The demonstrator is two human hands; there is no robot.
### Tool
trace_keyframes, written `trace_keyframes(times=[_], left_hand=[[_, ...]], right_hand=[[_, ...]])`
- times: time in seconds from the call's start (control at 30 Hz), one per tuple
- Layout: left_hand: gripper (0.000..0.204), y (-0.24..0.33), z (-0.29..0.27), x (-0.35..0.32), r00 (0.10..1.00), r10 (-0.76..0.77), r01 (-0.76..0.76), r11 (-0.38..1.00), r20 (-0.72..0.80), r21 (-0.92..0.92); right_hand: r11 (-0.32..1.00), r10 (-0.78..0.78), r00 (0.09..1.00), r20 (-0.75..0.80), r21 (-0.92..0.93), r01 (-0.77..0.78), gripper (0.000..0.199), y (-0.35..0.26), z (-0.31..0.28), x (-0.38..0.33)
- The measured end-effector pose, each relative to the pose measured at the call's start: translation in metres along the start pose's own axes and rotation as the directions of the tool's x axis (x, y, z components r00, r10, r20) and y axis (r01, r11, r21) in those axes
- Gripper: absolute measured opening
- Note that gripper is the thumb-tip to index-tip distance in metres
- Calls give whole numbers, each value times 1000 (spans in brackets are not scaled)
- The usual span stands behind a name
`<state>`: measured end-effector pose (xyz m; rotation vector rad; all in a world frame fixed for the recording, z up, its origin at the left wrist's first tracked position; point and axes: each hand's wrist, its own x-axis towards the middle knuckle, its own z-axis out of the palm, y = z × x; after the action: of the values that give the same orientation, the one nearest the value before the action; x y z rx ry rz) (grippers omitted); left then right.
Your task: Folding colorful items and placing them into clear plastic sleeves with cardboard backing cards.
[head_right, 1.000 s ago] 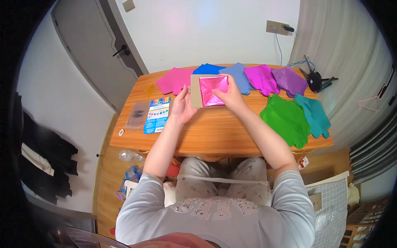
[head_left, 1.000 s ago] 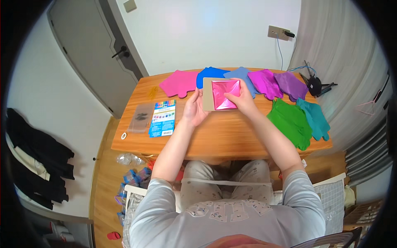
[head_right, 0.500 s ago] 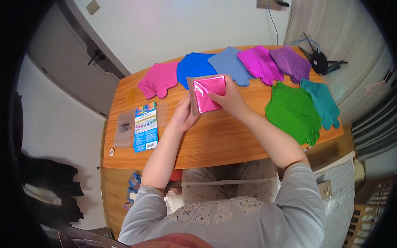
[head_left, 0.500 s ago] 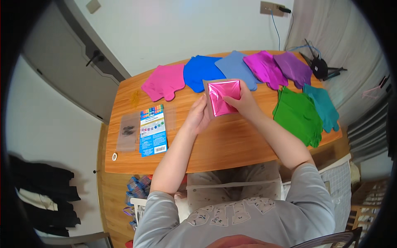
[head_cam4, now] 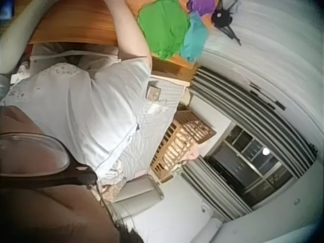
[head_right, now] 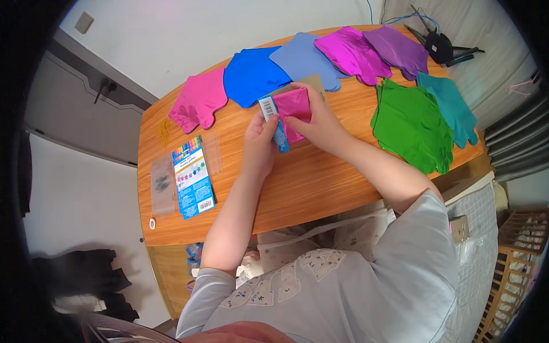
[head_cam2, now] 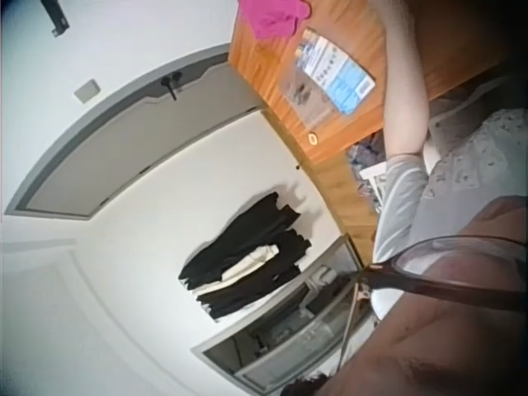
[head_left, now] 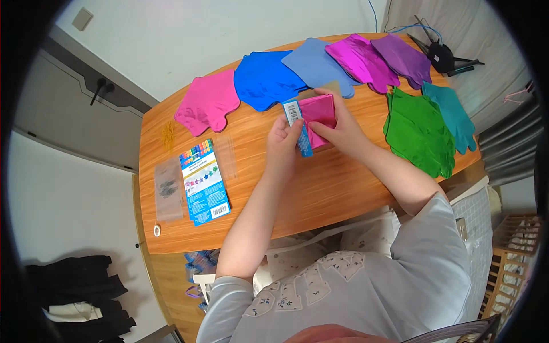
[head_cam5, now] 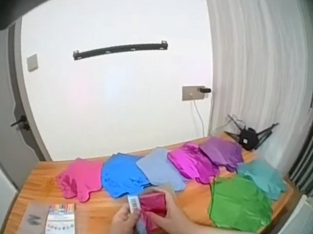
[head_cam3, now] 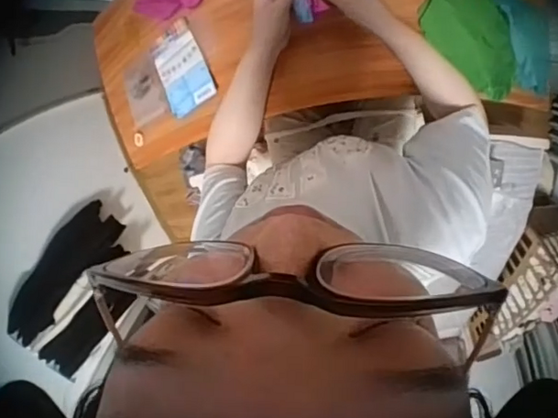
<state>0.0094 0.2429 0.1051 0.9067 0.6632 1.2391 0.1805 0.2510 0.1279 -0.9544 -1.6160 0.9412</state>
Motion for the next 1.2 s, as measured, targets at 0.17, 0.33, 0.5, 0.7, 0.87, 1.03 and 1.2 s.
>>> trace_keyframes(times=[0.17,0.33,0.5,0.7,0.87,1.03,1.2], left_hand=[[19,-3,4,4,978,132,-144,988,-160,-62],[25,-6,-10,8,949,241,-270,955,-203,-126],[30,-5,0,6,916,347,-376,918,-203,-126],[35,10,-6,-3,945,275,-304,938,-175,-169],[45,14,-10,-8,960,236,-264,940,-150,-215],[42,5,-8,-10,961,228,-265,917,-155,-297],[25,8,-15,-6,949,201,-172,976,-242,136]], right_hand=[[997,56,984,-168,-44,-64,67,16,8,-9],[985,127,980,-156,138,-106,68,32,27,-20],[804,192,973,129,548,-231,53,15,23,-8],[865,148,961,233,441,-240,26,18,14,-5],[860,117,958,262,456,-230,24,18,10,-2],[734,163,966,199,630,-253,24,25,15,0],[776,122,984,128,606,-175,27,35,4,12]])
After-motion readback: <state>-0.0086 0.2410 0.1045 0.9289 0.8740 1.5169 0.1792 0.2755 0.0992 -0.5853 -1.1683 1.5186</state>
